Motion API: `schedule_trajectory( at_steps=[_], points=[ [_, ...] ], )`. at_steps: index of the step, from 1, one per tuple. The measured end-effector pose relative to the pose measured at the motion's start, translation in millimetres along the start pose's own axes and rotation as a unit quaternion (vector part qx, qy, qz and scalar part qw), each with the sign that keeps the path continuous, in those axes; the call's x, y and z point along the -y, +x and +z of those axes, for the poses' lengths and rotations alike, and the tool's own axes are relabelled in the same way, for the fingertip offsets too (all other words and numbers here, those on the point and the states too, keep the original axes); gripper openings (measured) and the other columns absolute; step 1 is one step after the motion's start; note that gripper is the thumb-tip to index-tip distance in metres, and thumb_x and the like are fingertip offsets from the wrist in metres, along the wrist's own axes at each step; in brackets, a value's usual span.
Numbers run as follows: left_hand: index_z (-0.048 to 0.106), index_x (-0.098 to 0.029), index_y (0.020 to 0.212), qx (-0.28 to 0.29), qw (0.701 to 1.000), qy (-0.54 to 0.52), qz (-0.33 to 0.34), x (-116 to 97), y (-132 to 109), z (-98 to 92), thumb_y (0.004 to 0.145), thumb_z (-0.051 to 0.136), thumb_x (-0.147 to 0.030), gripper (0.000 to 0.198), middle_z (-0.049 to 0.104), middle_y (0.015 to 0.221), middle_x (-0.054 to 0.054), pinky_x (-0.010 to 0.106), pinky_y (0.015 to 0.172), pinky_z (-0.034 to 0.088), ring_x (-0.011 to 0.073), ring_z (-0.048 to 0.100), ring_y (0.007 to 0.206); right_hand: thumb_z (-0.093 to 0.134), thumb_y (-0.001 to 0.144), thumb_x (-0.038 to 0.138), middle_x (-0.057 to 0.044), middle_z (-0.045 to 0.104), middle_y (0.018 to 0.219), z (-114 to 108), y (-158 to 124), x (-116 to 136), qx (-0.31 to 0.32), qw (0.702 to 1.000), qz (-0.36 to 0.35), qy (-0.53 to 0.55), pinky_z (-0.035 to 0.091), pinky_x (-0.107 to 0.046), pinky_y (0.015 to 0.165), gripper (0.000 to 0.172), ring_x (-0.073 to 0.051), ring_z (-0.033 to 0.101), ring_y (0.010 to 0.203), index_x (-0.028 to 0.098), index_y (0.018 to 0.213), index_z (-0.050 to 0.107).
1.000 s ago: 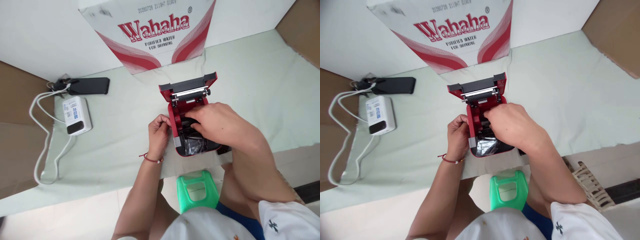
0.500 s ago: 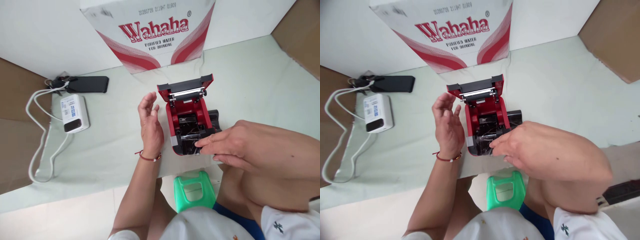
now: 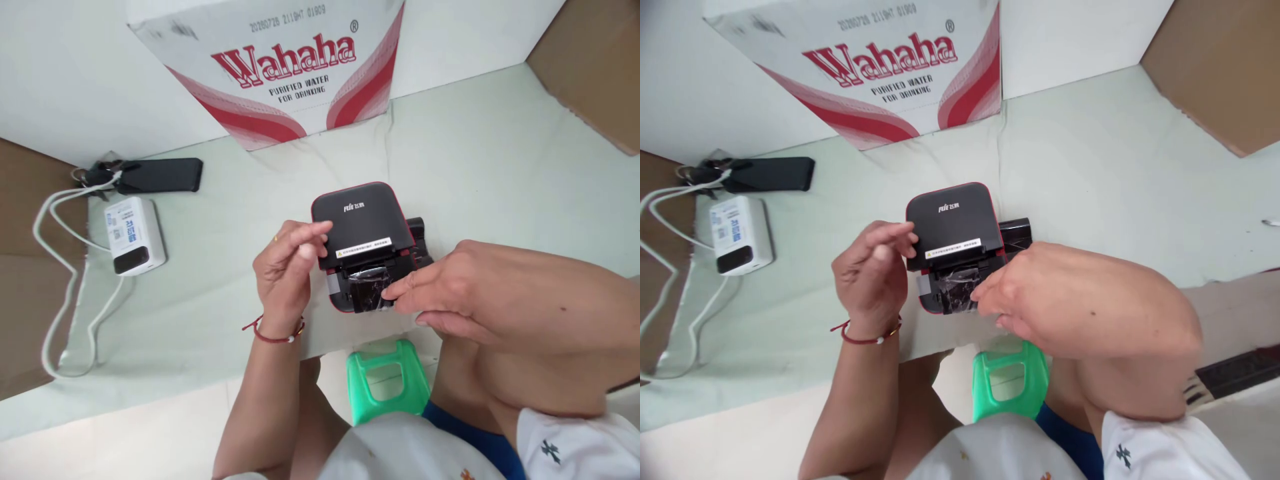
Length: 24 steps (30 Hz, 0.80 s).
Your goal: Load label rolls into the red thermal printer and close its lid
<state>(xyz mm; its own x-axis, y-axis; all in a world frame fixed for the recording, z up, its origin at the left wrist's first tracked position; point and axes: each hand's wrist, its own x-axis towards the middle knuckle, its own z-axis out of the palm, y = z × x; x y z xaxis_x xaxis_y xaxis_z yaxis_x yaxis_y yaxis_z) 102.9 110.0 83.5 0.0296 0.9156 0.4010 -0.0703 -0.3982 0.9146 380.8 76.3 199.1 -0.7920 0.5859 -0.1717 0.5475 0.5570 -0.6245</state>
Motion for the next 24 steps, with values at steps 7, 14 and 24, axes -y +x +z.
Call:
schedule_trajectory(
  at_steps=[7,14,24],
  points=[
    [0.041,-0.051,0.176,0.069,0.996,-0.022,-0.057,21,-5,-9.1,0.086,0.1,-0.053,0.108,0.067,0.16,0.005,0.046,0.136,0.049,0.028,0.063,0.153,0.066,0.105,0.019,0.002,0.089,0.106,-4,-1,-2,0.018,0.999,0.012,0.04,0.058,-0.031,0.074,0.024,-0.022,0.085,0.089,0.03,0.097,0.086],
    [0.002,-0.06,0.183,0.178,0.969,-0.036,-0.169,27,-3,-23.9,0.09,0.095,-0.061,0.132,0.008,0.201,0.001,0.064,0.148,0.027,0.0385,0.012,0.187,0.065,0.106,0.021,0.0,0.087,0.1,0,1,-5,0.034,0.997,0.02,0.065,0.056,-0.032,0.072,0.024,-0.022,0.082,0.086,0.028,0.092,0.083],
    [0.031,-0.05,0.182,0.168,0.963,-0.09,-0.191,27,-13,-19.2,0.098,0.091,-0.043,0.103,0.028,0.197,0.001,0.051,0.151,0.024,0.0311,0.027,0.184,0.059,0.113,0.03,-0.002,0.089,0.104,-9,6,-11,-0.09,0.992,0.031,0.088,0.054,-0.032,0.074,0.028,-0.019,0.079,0.081,0.025,0.116,0.087]
  ],
)
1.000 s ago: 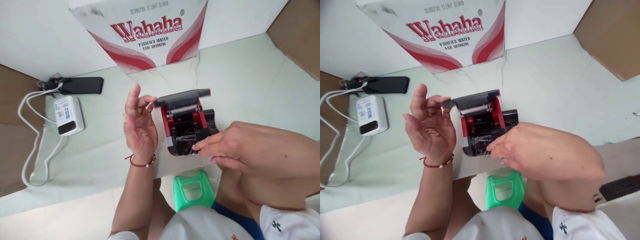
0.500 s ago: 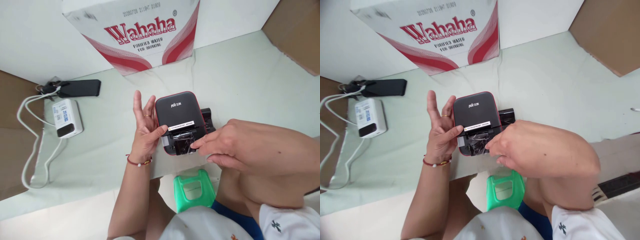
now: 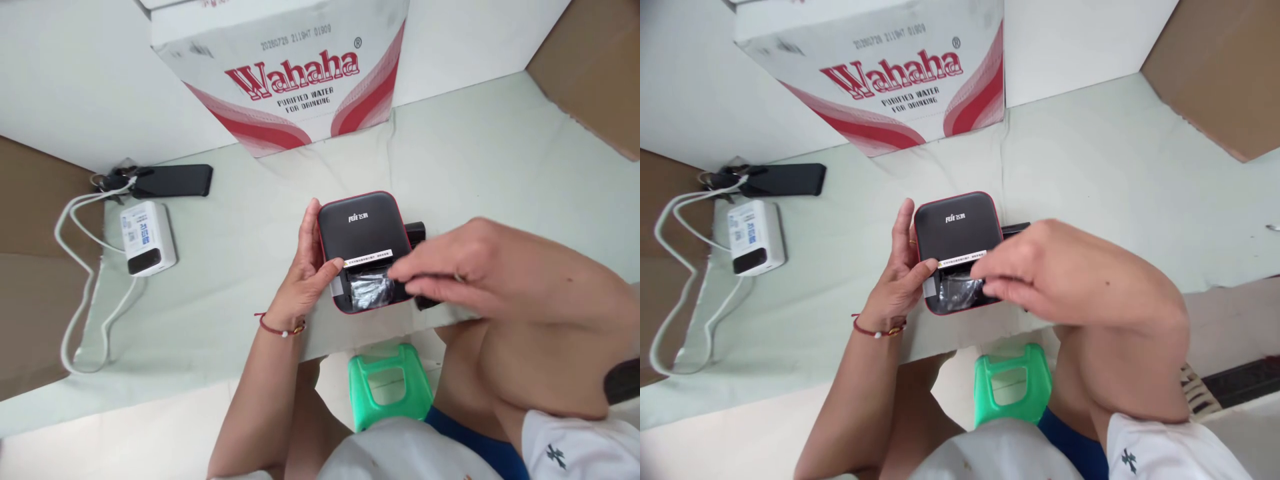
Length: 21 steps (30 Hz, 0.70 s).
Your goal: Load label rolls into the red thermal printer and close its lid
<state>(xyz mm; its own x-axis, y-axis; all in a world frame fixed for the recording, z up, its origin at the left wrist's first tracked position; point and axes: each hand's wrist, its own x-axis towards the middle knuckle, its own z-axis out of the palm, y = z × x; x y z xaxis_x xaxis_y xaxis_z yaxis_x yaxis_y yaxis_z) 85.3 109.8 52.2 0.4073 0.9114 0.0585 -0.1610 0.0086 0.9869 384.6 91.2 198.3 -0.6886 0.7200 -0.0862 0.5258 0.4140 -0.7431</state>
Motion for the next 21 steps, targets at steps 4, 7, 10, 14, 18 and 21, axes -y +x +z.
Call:
schedule_trajectory(
  at_steps=[4,7,10,14,18,21],
  points=[
    [0.047,-0.046,0.174,-0.05,0.998,-0.032,0.009,8,0,8.2,0.094,0.095,-0.045,0.093,0.046,0.188,0.004,0.05,0.146,0.036,0.0328,0.043,0.176,0.058,0.11,0.029,-0.002,0.088,0.097,-4,8,-2,-0.082,0.993,0.065,-0.063,0.05,-0.034,0.069,0.03,-0.019,0.074,0.073,0.025,0.11,0.087],
    [0.05,-0.045,0.172,-0.066,0.997,-0.039,0.021,9,-3,11.1,0.092,0.095,-0.05,0.092,0.046,0.187,0.005,0.05,0.147,0.035,0.033,0.04,0.178,0.056,0.111,0.028,-0.004,0.087,0.102,-2,14,-1,-0.047,0.998,0.018,-0.04,0.053,-0.034,0.078,0.03,-0.021,0.076,0.082,0.026,0.111,0.086],
    [0.047,-0.048,0.174,-0.037,0.997,-0.071,0.02,4,-8,10.5,0.081,0.103,-0.051,0.108,0.045,0.188,0.004,0.054,0.146,0.038,0.0366,0.037,0.179,0.055,0.113,0.027,-0.003,0.086,0.099,0,19,2,-0.056,0.998,0.007,-0.03,0.052,-0.035,0.08,0.031,-0.02,0.075,0.082,0.025,0.111,0.085],
    [0.042,-0.055,0.175,-0.02,0.994,-0.107,0.005,-1,-13,10.2,0.072,0.107,-0.04,0.122,0.039,0.191,-0.002,0.055,0.148,0.034,0.0364,0.029,0.183,0.054,0.113,0.023,-0.004,0.085,0.099,4,25,2,-0.085,0.994,0.028,-0.064,0.051,-0.035,0.081,0.032,-0.021,0.074,0.084,0.023,0.108,0.086],
    [0.042,-0.06,0.173,-0.024,0.988,-0.152,-0.033,0,-14,13.0,0.074,0.106,-0.034,0.121,0.037,0.193,-0.005,0.053,0.147,0.037,0.0332,0.031,0.182,0.055,0.113,0.021,-0.006,0.087,0.115,10,25,0,-0.051,0.998,-0.018,-0.033,0.056,-0.034,0.087,0.032,-0.021,0.079,0.097,0.022,0.119,0.087],
    [0.044,-0.059,0.172,-0.042,0.985,-0.16,-0.042,3,-14,13.6,0.07,0.108,-0.033,0.123,0.039,0.192,-0.004,0.051,0.142,0.045,0.0335,0.036,0.18,0.059,0.111,0.019,-0.004,0.089,0.125,13,21,0,0.024,0.998,-0.048,-0.023,0.06,-0.032,0.091,0.032,-0.02,0.083,0.105,0.025,0.124,0.087]
  ],
)
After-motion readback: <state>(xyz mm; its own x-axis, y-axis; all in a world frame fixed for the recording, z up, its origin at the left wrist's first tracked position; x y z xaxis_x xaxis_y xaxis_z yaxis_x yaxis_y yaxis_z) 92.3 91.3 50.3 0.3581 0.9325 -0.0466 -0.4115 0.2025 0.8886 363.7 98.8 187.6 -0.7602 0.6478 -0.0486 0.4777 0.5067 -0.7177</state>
